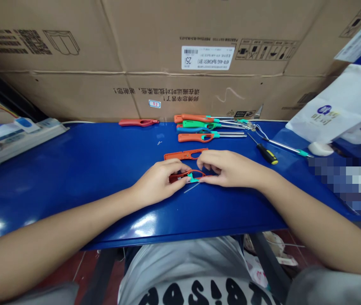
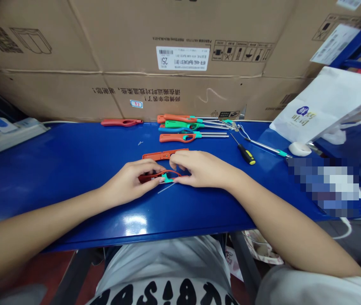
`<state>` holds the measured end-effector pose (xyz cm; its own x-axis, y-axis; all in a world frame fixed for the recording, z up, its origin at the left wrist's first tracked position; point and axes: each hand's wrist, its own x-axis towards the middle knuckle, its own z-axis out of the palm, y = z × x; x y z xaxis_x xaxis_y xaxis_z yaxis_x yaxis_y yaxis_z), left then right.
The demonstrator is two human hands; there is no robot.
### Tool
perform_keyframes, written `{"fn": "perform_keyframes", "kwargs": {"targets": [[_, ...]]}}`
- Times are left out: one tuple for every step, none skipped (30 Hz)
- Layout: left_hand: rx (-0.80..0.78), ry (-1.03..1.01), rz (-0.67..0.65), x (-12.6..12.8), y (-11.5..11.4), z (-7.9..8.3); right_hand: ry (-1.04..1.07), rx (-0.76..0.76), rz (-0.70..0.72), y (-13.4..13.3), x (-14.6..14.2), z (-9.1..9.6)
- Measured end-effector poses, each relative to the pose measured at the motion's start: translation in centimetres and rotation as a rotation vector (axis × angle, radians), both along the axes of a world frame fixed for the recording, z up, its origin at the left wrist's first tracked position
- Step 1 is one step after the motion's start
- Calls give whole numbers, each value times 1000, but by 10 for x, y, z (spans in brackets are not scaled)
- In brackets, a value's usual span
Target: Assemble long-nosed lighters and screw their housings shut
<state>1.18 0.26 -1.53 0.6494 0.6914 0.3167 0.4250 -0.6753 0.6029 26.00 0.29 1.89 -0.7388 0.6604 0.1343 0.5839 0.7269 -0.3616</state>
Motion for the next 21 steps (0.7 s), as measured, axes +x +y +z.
{"fn": "perform_keyframes", "kwargs": {"targets": [[5,-1,-8,0,1,0,-15,-1,-14,0,1,1],[10,-1,-15,-1,2,0,-33,-6,-22,0,1,1],[16,1,-23,-1,2,0,-52,-14,-22,0,1,1],[22,4,-29,-1,3,-1,-70,-21,-15,0,0,1],[28,7,-35,-2,3,-1,-81,-27,-7,-1,-1,1],[33,9,-39,-2,3,-1,-88,-31,1,-1,-3,0],[38,9,-42,-3,3,-2,-92,-32,7,-1,-4,-1],[41,6,-44,-3,3,-2,-94,-31,11,-2,-6,-3],[43,3,-47,-3,3,-3,-95,-28,11,-2,-7,-4],[45,-2,-49,-3,3,-3,-95,-25,8,-2,-8,-5],[47,-7,-51,-2,3,-3,-97,-22,7,-2,-9,-6],[49,-13,-51,-2,3,-4,-99,-19,7,-3,-10,-7],[51,-19,-52,-2,3,-4,-103,-16,9,-3,-10,-7],[51,-26,-52,-1,3,-4,-109,-13,13,-3,-10,-7],[51,-34,-51,-1,3,-4,-113,-9,17,-3,-11,-8],[50,-41,-51,-1,3,-4,-116,-6,22,-3,-11,-8],[49,-47,-51,-1,3,-4,-117,-5,27,-3,-11,-7],[48,-52,-53,-1,3,-4,-117,-6,29,-3,-11,-7],[48,-55,-56,-1,3,-4,-117,-9,29,-3,-10,-7],[48,-58,-62,-1,3,-3,-117,-13,26,-3,-10,-6],[48,-59,-72,-2,3,-3,-118,-17,23,-3,-10,-6]]}}
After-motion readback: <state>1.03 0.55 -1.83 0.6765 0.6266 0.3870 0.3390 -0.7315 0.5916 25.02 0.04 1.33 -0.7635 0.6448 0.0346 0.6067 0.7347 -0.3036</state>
